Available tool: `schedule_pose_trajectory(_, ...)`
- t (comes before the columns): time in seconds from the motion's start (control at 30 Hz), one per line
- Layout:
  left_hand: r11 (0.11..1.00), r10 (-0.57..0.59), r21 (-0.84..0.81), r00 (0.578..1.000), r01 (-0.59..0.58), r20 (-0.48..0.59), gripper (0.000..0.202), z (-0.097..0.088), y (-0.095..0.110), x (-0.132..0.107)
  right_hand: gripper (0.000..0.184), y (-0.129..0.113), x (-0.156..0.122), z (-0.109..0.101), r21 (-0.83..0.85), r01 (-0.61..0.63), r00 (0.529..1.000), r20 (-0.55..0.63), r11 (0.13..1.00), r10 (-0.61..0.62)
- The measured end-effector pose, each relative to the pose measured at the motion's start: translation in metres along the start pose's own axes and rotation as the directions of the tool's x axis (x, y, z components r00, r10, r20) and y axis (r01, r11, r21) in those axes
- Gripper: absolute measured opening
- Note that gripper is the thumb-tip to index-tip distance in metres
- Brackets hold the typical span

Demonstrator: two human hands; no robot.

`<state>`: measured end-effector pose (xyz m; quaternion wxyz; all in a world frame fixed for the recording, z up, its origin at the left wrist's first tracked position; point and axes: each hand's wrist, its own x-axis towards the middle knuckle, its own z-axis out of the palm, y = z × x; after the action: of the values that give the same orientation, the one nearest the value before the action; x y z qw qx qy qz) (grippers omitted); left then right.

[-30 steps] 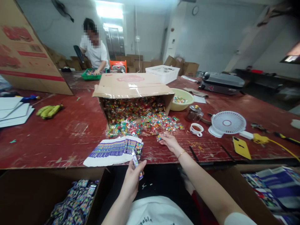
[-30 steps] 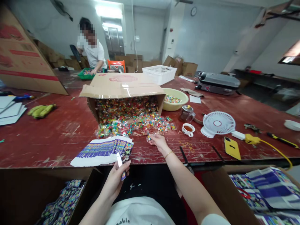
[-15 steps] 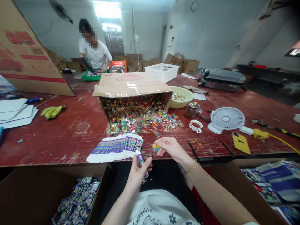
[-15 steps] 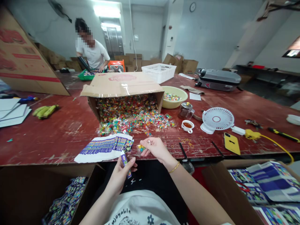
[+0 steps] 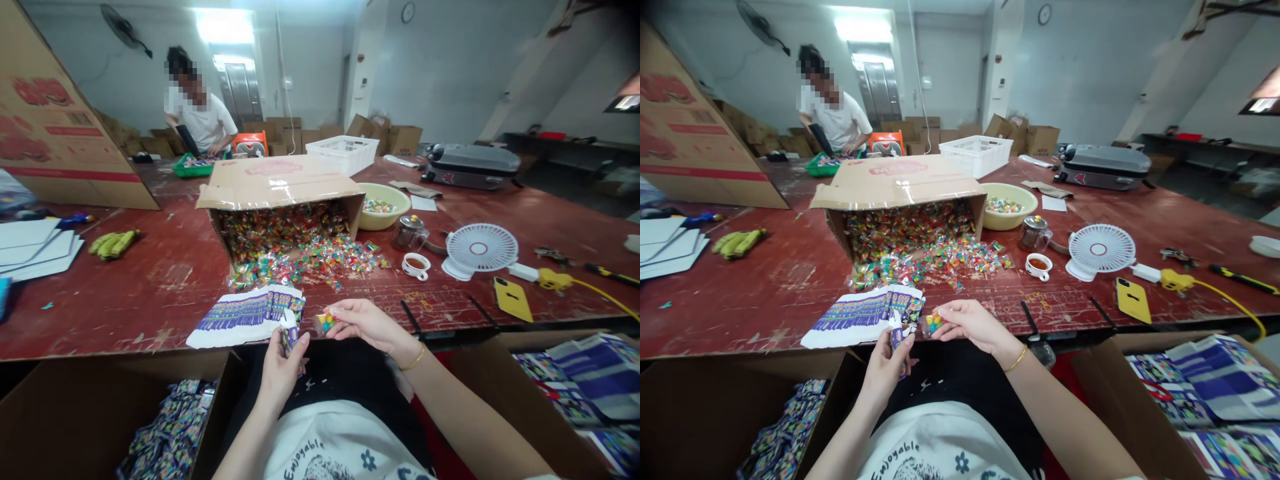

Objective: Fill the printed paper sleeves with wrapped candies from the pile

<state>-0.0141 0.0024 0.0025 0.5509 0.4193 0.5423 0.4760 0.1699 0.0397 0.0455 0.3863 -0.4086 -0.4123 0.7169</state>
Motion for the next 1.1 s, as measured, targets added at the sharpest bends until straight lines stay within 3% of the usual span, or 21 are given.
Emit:
schedule_pose_trajectory(0.13, 0.995, 0.061, 0.083, 0.998, -0.058, -0.024, 0.044, -0.007, 0.001, 0.003, 0.028, 0.001, 0.001, -0.003, -0.060, 0.035, 0.997, -0.071, 0.998, -0.039)
schedule_pose_trajectory(0.23, 0.959, 0.131, 0.252, 0.991, -0.132, 0.022, 0.041, -0.014, 0.002, 0.005, 0.032, 0.000, 0.002, -0.007, -0.130, 0.076, 0.991, -0.096, 0.989, -0.089)
schedule_pose_trajectory(0.37, 0.792, 0.217, 0.558, 0.969, -0.247, 0.122, 0.032, -0.017, 0.004, 0.005, 0.031, -0.004, 0.003, -0.008, -0.254, 0.168, 0.976, -0.090, 0.952, -0.196)
schedule_pose_trajectory(0.5, 0.612, 0.200, 0.758, 0.972, -0.224, 0.126, 0.044, -0.006, 0.005, 0.001, 0.031, -0.007, 0.006, 0.000, -0.352, 0.221, 0.954, -0.114, 0.909, -0.276)
schedule_pose_trajectory(0.7, 0.556, 0.210, 0.795, 0.966, -0.245, 0.151, 0.050, 0.002, 0.007, -0.005, 0.020, -0.014, 0.016, 0.010, -0.618, 0.385, 0.873, 0.001, 0.686, -0.488)
schedule_pose_trajectory(0.83, 0.521, 0.242, 0.819, 0.961, -0.243, 0.131, 0.051, 0.001, 0.007, -0.005, 0.015, -0.025, 0.018, 0.011, -0.688, 0.403, 0.861, 0.062, 0.603, -0.504)
schedule_pose_trajectory(1.0, 0.561, 0.276, 0.790, 0.955, -0.250, 0.106, 0.050, 0.003, 0.006, -0.004, 0.014, -0.014, 0.018, 0.026, -0.714, 0.408, 0.882, 0.150, 0.568, -0.446)
schedule_pose_trajectory(1.1, 0.635, 0.340, 0.709, 0.935, -0.308, 0.102, 0.059, 0.002, 0.003, -0.004, 0.013, -0.003, 0.017, 0.033, -0.658, 0.451, 0.852, 0.116, 0.603, -0.511)
